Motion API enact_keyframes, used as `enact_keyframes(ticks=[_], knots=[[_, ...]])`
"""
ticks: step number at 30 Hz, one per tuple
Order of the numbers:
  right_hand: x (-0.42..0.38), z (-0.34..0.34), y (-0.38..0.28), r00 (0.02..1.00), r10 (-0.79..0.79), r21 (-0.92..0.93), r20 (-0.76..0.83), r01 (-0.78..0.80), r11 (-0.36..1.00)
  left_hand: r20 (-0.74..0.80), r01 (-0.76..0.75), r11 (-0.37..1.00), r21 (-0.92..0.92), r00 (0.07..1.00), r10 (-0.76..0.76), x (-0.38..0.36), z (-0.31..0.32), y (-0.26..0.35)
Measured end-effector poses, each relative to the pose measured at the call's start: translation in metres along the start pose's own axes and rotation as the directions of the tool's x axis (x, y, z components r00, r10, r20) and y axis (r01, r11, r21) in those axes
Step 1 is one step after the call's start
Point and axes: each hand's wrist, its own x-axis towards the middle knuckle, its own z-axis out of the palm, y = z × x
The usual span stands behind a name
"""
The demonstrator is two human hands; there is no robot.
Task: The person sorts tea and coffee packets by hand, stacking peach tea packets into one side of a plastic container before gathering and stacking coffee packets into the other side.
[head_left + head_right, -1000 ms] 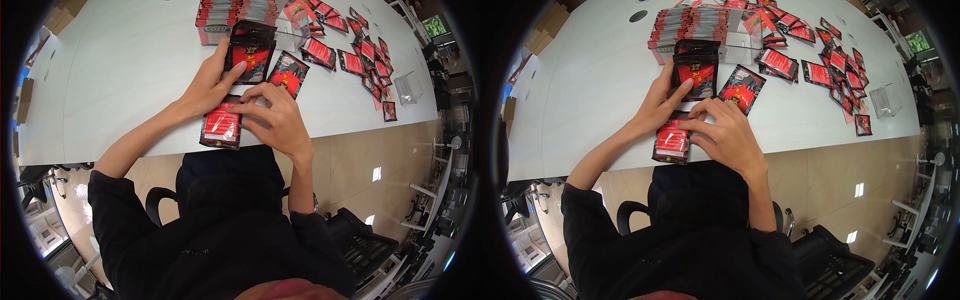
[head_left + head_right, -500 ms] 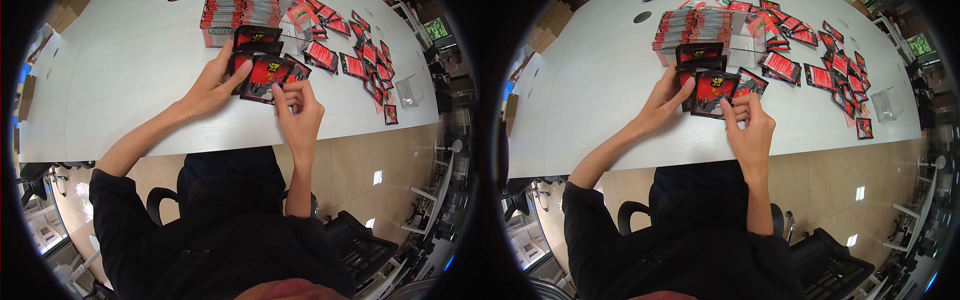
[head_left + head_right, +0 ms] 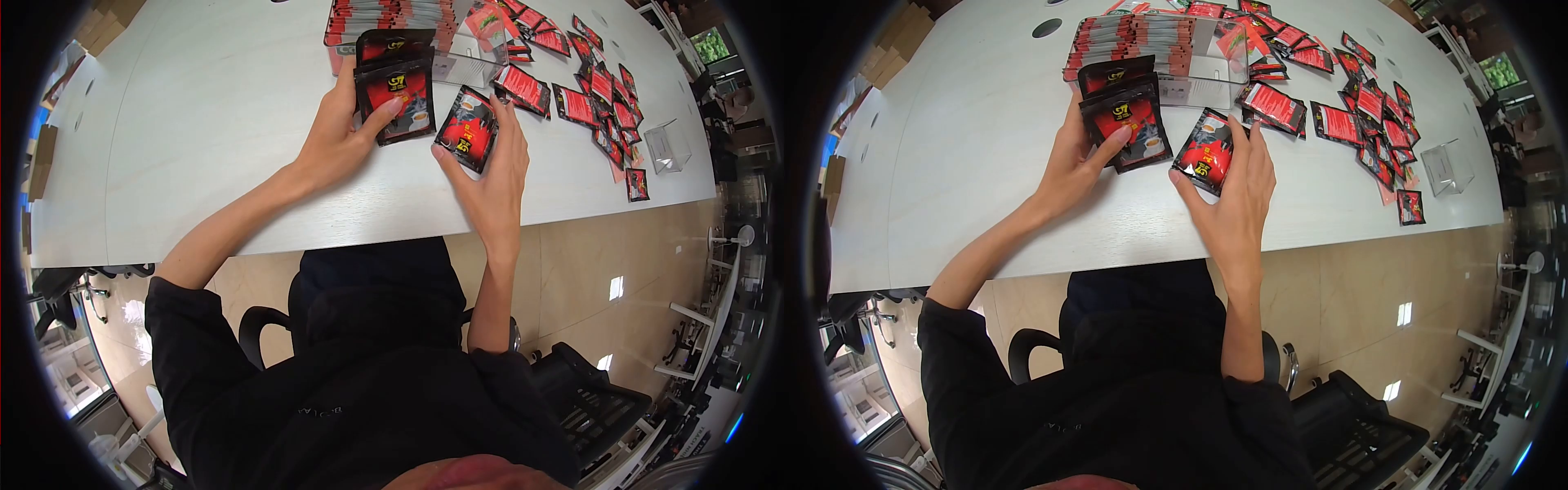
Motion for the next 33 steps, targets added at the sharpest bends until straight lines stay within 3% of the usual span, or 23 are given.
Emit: enact_keyframes(ticks=[4, 9, 10, 13, 15, 17, 19, 23, 25, 27, 29, 31, 33], knots=[[0.0, -0.001, 0.0, 1.0, -0.009, -0.011, 0.017, 0.009, 1.0, -0.015, 0.049, 0.998, -0.032, 0.999, -0.049, -0.001, 0.0, -0.002], [-0.001, -0.004, -0.002, 0.997, 0.056, 0.403, 0.049, -0.071, 0.912, 0.087, 0.1, 0.994, -0.05, 0.992, -0.095, -0.001, -0.001, 0.001], [-0.001, -0.004, -0.001, 0.997, 0.057, 0.403, 0.048, -0.072, 0.912, 0.089, 0.085, 0.995, -0.047, 0.993, -0.081, -0.001, 0.0, 0.001], [-0.002, -0.003, 0.005, 0.998, 0.02, 0.365, 0.052, -0.038, 0.93, 0.054, 0.027, 1.0, 0.007, 0.998, -0.028, -0.002, 0.0, 0.0], [-0.004, 0.001, 0.002, 0.988, 0.0, -0.011, -0.153, -0.001, 1.0, 0.012, 0.015, 1.0, -0.017, 1.0, -0.015, -0.001, -0.001, -0.001], [-0.004, 0.008, 0.001, 0.989, -0.01, -0.092, -0.149, -0.004, 0.996, -0.028, 0.003, 0.999, -0.043, 1.0, -0.004, 0.0, -0.001, -0.001], [-0.004, 0.009, -0.002, 0.989, -0.019, -0.173, -0.146, -0.007, 0.985, -0.085, 0.065, 0.978, -0.201, 0.993, -0.083, 0.001, 0.0, 0.003], [-0.003, 0.001, -0.01, 0.995, 0.087, 0.027, -0.038, -0.086, 0.996, -0.058, 0.085, 0.981, -0.177, 0.994, -0.097, 0.0, 0.0, 0.005], [-0.005, -0.003, -0.008, 0.989, 0.146, 0.12, -0.012, -0.143, 0.982, -0.079, 0.025, 0.991, -0.131, 0.996, -0.036, 0.0, 0.0, 0.002], [-0.005, -0.003, -0.005, 0.96, 0.28, 0.506, -0.028, -0.228, 0.832, -0.096, 0.028, 0.992, -0.12, 0.995, -0.04, 0.001, -0.002, 0.003], [-0.006, 0.0, 0.0, 0.967, 0.234, 0.574, -0.101, -0.135, 0.808, -0.115, 0.032, 0.994, -0.109, 0.992, -0.045, 0.002, -0.003, 0.003], [-0.007, 0.0, 0.004, 0.921, 0.192, 0.607, -0.338, 0.057, 0.792, -0.132, 0.014, 0.99, -0.144, 0.991, -0.033, 0.003, -0.002, 0.001], [-0.01, -0.003, 0.003, 0.9, 0.248, 0.659, -0.359, 0.056, 0.75, -0.109, 0.032, 0.989, -0.147, 0.993, -0.048, 0.003, 0.0, 0.005]])
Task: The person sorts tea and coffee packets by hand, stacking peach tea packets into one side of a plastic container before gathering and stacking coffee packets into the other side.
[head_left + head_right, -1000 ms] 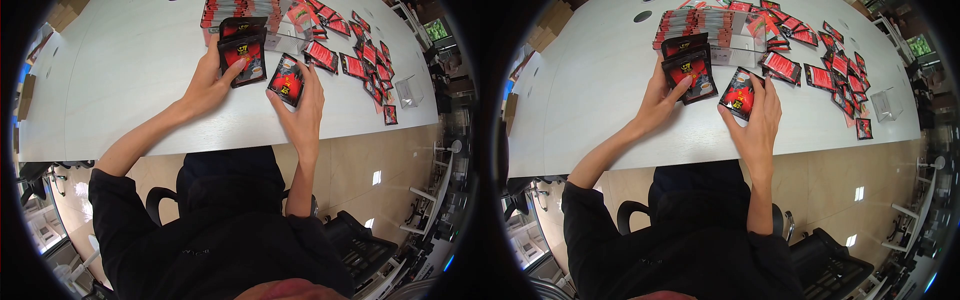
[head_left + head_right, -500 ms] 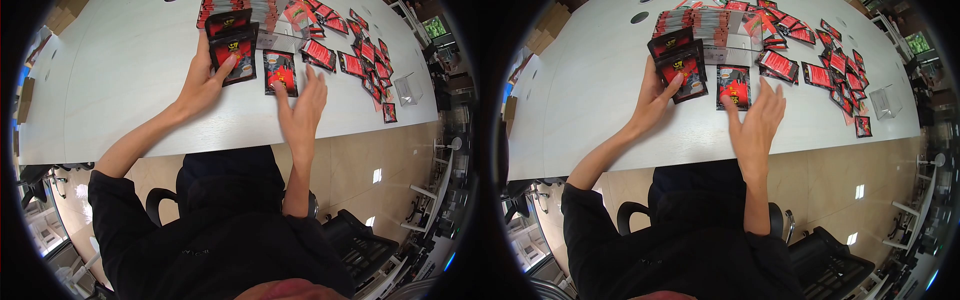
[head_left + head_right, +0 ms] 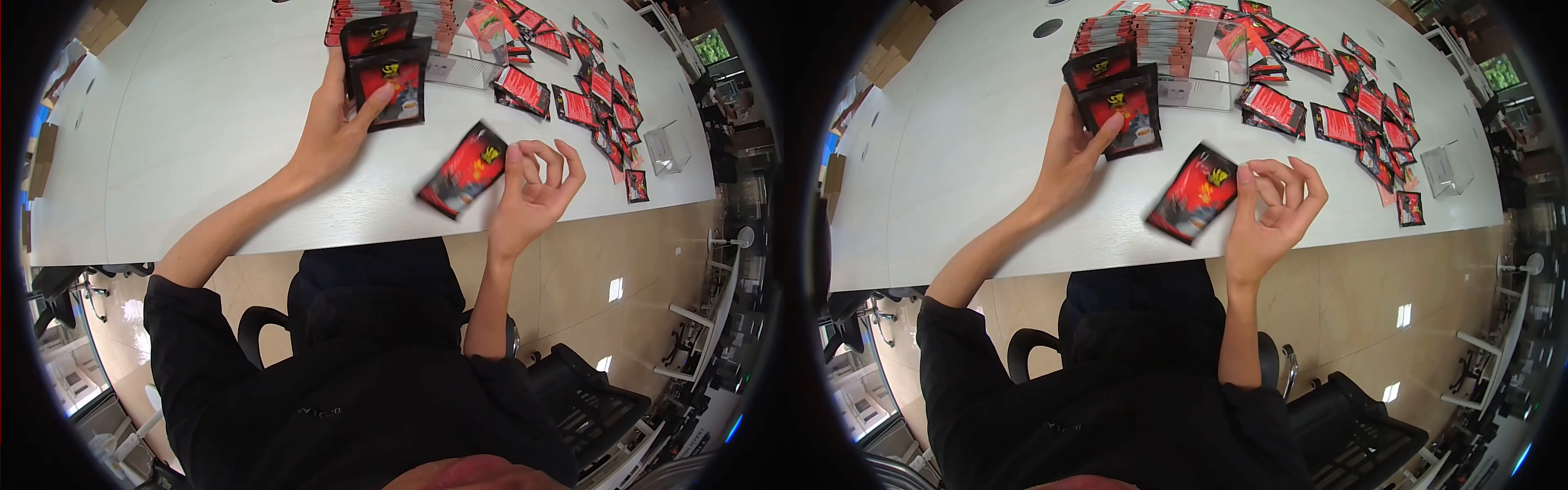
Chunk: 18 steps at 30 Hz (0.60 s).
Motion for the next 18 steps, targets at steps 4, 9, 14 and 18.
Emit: enact_keyframes(ticks=[4, 9, 14, 18], knots=[[0.004, 0.004, -0.007, 0.995, -0.084, 0.043, 0.046, 0.082, 0.996, 0.069, -0.014, 0.999, 0.05, 0.998, 0.01, -0.001, 0.0, 0.003], [0.022, 0.021, -0.008, 0.905, -0.426, -0.139, 0.014, 0.424, 0.895, 0.116, -0.011, 0.998, 0.056, 0.993, 0.004, -0.002, -0.002, 0.002], [0.016, 0.042, -0.014, 0.939, -0.316, -0.053, -0.138, 0.311, 0.949, 0.202, -0.047, 0.993, 0.111, 0.979, 0.024, -0.004, 0.0, 0.001], [0.006, 0.052, -0.021, 0.979, 0.062, 0.285, -0.192, -0.004, 0.959, 0.336, -0.055, 0.985, 0.165, 0.942, -0.004, -0.007, 0.0, -0.004]])
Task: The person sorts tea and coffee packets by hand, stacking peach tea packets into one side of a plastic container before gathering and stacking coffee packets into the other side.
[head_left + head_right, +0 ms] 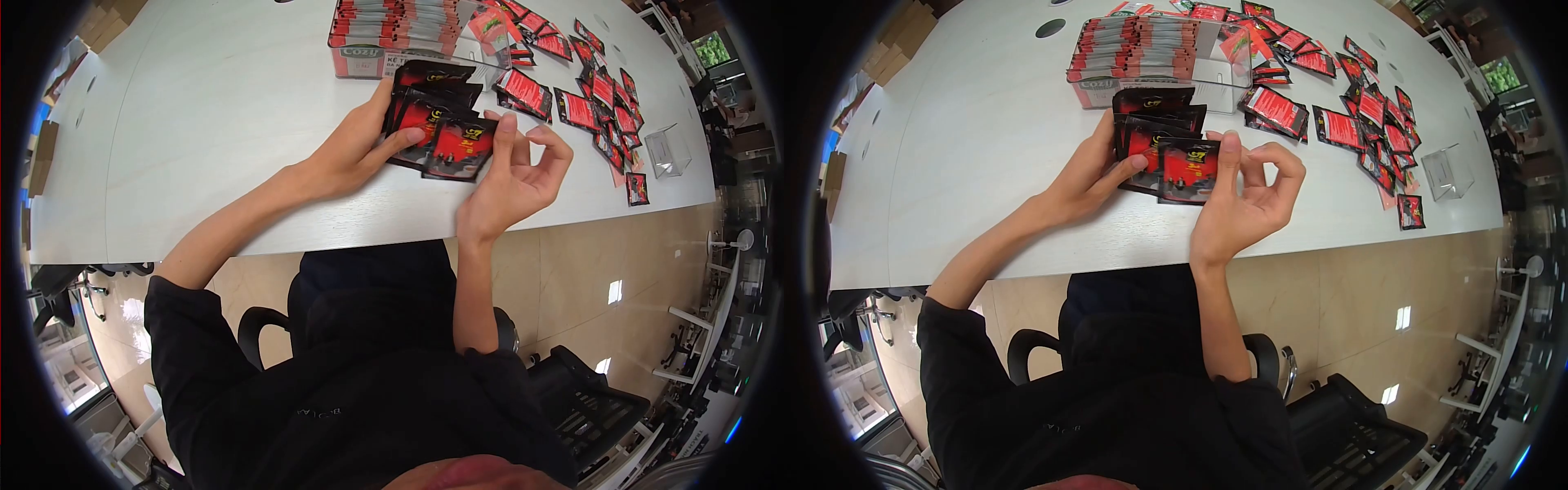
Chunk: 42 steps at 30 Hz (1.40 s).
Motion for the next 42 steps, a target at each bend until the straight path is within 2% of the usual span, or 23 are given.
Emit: enact_keyframes(ticks=[1, 3, 6, 8, 9, 11, 12, 14, 15, 17, 18, 20, 22, 24, 26, 28, 29, 31, 32, 34, 38, 40, 42], knots=[[-0.003, 0.002, 0.001, 1.0, 0.001, -0.003, -0.003, -0.001, 1.0, 0.05, 0.023, 1.0, 0.005, 0.998, -0.023, 0.0, 0.0, 0.001], [-0.008, 0.007, 0.004, 0.999, 0.029, 0.159, -0.019, -0.025, 0.987, 0.106, 0.045, 0.999, 0.009, 0.993, -0.046, -0.001, 0.0, 0.003], [-0.013, 0.015, 0.006, 0.99, 0.129, 0.216, -0.058, -0.113, 0.97, 0.177, 0.089, 0.995, 0.036, 0.98, -0.094, -0.002, -0.001, 0.01], [-0.015, 0.016, 0.009, 0.987, 0.142, 0.203, -0.073, -0.124, 0.971, 0.19, 0.207, 0.976, -0.06, 0.963, -0.193, 0.0, -0.004, 0.019], [-0.016, 0.015, 0.013, 0.986, 0.141, 0.203, -0.088, -0.121, 0.972, 0.189, 0.207, 0.976, -0.06, 0.963, -0.193, -0.002, -0.005, 0.015], [-0.019, 0.015, 0.017, 0.985, 0.138, 0.201, -0.104, -0.115, 0.973, 0.236, -0.01, 1.0, -0.026, 0.972, 0.016, -0.007, -0.004, 0.003], [-0.021, 0.017, 0.017, 0.99, 0.115, 0.145, -0.078, -0.103, 0.984, 0.239, -0.011, 1.0, -0.029, 0.971, 0.018, -0.007, -0.003, 0.003], [-0.021, 0.016, 0.018, 0.995, 0.088, 0.087, -0.055, -0.083, 0.993, 0.179, -0.204, 0.972, 0.114, 0.967, 0.182, -0.006, 0.0, 0.005], [-0.02, 0.015, 0.018, 0.993, 0.108, 0.096, 0.048, -0.112, 0.989, 0.182, -0.209, 0.971, 0.112, 0.965, 0.187, -0.006, 0.0, 0.008], [-0.014, 0.009, 0.017, 0.968, 0.131, 0.098, 0.215, -0.155, 0.983, 0.181, 0.15, 0.989, 0.016, 0.972, -0.151, -0.003, -0.002, 0.017], [-0.007, 0.0, 0.017, 0.968, 0.129, 0.098, 0.216, -0.152, 0.983, 0.18, 0.147, 0.989, 0.015, 0.973, -0.148, -0.003, -0.002, 0.016], [0.018, -0.024, 0.016, 0.95, -0.074, -0.168, 0.303, 0.13, 0.977, 0.089, 0.095, 0.993, 0.067, 0.991, -0.1, -0.003, -0.002, 0.013], [0.059, -0.061, 0.015, 0.944, -0.185, -0.438, 0.274, 0.293, 0.85, 0.082, 0.079, 0.994, 0.08, 0.993, -0.085, -0.003, -0.003, 0.014], [0.107, -0.105, 0.006, 0.961, -0.171, -0.662, 0.218, 0.274, 0.698, 0.081, 0.057, 0.995, 0.084, 0.995, -0.064, -0.003, -0.002, 0.013], [0.162, -0.159, 0.006, 0.943, -0.238, -0.796, 0.233, 0.325, 0.511, 0.009, -0.078, 0.987, 0.142, 0.997, 0.077, -0.003, 0.0, 0.01], [0.215, -0.212, 0.008, 0.884, -0.323, -0.88, 0.338, 0.419, 0.226, 0.016, -0.076, 0.987, 0.138, 0.997, 0.074, -0.003, 0.0, 0.011], [0.234, -0.227, 0.004, 0.883, -0.326, -0.884, 0.338, 0.417, 0.212, 0.015, -0.06, 0.986, 0.155, 0.998, 0.058, -0.003, 0.0, 0.011], [0.262, -0.252, 0.001, 0.955, -0.096, -0.959, 0.28, 0.284, 0.027, 0.012, -0.058, 0.989, 0.138, 0.998, 0.057, -0.002, 0.002, 0.011], [0.277, -0.269, 0.005, 0.956, -0.097, -0.96, 0.276, 0.28, 0.026, 0.003, -0.055, 0.989, 0.135, 0.998, 0.055, -0.001, 0.001, 0.01], [0.297, -0.294, 0.014, 0.937, -0.023, -0.903, 0.35, 0.33, -0.275, 0.02, 0.001, 0.991, 0.136, 1.0, -0.004, -0.002, 0.0, 0.009], [0.311, -0.304, 0.011, 0.962, -0.025, -0.929, 0.271, 0.254, -0.269, 0.015, 0.033, 0.988, 0.152, 0.999, -0.036, -0.002, -0.001, 0.011], [0.317, -0.307, 0.01, 0.956, -0.109, -0.941, 0.273, 0.242, -0.235, 0.027, 0.066, 0.987, 0.148, 0.997, -0.071, -0.001, 0.0, 0.01], [0.362, -0.36, 0.035, 0.937, -0.1, -0.932, 0.335, 0.313, -0.184, -0.015, -0.081, 0.979, 0.187, 0.996, 0.085, 0.0, 0.001, 0.008]])
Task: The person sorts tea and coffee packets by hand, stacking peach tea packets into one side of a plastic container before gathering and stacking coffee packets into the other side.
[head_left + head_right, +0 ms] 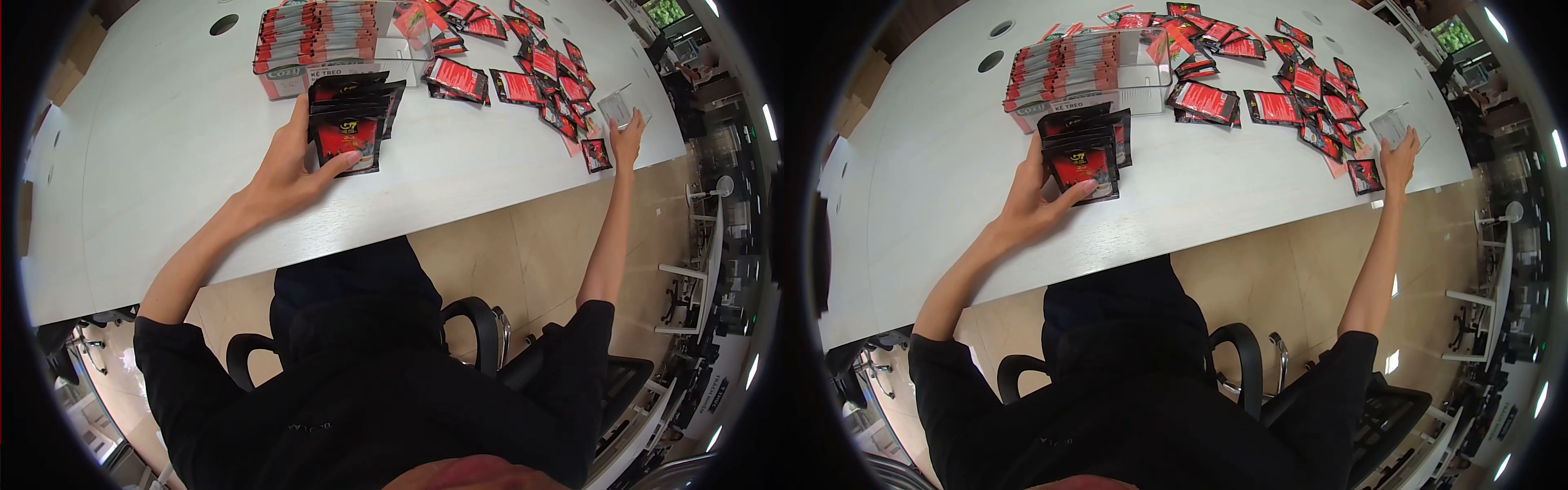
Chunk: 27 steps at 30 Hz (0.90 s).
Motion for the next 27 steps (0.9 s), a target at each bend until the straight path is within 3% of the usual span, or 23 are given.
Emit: enact_keyframes(ticks=[2, 4, 5, 7, 8, 10, 11, 13, 14, 16, 18, 22, 23, 27], knots=[[0.008, 0.012, 0.024, 0.998, -0.064, 0.059, -0.01, 0.064, 0.996, 0.006, 0.018, 1.0, -0.014, 1.0, -0.018, 0.0, 0.0, 0.002], [0.015, 0.002, 0.023, 0.971, 0.039, 0.183, 0.235, -0.083, 0.98, 0.009, 0.037, 0.999, -0.027, 0.999, -0.037, 0.001, -0.001, 0.003], [0.015, -0.002, 0.022, 0.971, 0.039, 0.182, 0.235, -0.083, 0.98, 0.019, 0.06, 0.997, -0.041, 0.998, -0.059, 0.001, -0.002, 0.004], [0.012, -0.009, 0.019, 0.987, -0.027, -0.057, 0.161, 0.037, 0.998, 0.028, 0.089, 0.994, -0.059, 0.996, -0.087, -0.001, -0.001, 0.004], [0.01, -0.015, 0.018, 0.986, -0.029, -0.056, 0.164, 0.039, 0.998, 0.034, 0.118, 0.992, -0.052, 0.993, -0.117, -0.001, -0.002, 0.004], [0.006, -0.036, 0.009, 0.975, 0.143, 0.157, 0.167, -0.17, 0.973, 0.037, 0.145, 0.989, -0.042, 0.989, -0.143, -0.001, -0.003, 0.005], [0.001, -0.052, -0.007, 0.976, 0.141, 0.159, 0.166, -0.168, 0.973, 0.032, 0.125, 0.991, -0.056, 0.992, -0.124, 0.0, -0.002, 0.006], [-0.009, -0.088, -0.047, 0.991, 0.032, 0.152, -0.129, -0.012, 0.988, 0.018, 0.106, 0.992, -0.067, 0.994, -0.105, 0.001, -0.002, 0.005], [-0.013, -0.103, -0.058, 0.992, 0.03, 0.154, -0.125, -0.011, 0.988, 0.042, 0.157, 0.974, -0.164, 0.988, -0.152, 0.001, -0.003, 0.003], [-0.022, -0.131, -0.075, 0.948, 0.12, 0.463, -0.294, 0.031, 0.886, 0.073, 0.214, 0.943, -0.255, 0.977, -0.202, 0.001, -0.004, 0.0], [-0.038, -0.163, -0.082, 0.944, 0.122, 0.61, -0.307, 0.097, 0.786, 0.053, 0.221, 0.916, -0.334, 0.975, -0.216, 0.0, -0.004, -0.004], [-0.09, -0.228, -0.118, 0.957, -0.043, 0.668, -0.286, 0.232, 0.708, 0.111, 0.342, 0.84, -0.421, 0.939, -0.326, 0.002, -0.01, -0.001], [-0.102, -0.237, -0.122, 0.95, -0.117, 0.689, -0.29, 0.292, 0.663, 0.081, 0.304, 0.83, -0.468, 0.95, -0.302, 0.002, -0.009, -0.004], [-0.13, -0.253, -0.132, 0.956, -0.23, 0.791, -0.182, 0.282, 0.543, -0.005, 0.187, 0.8, -0.57, 0.973, -0.231, 0.001, -0.012, -0.001]])
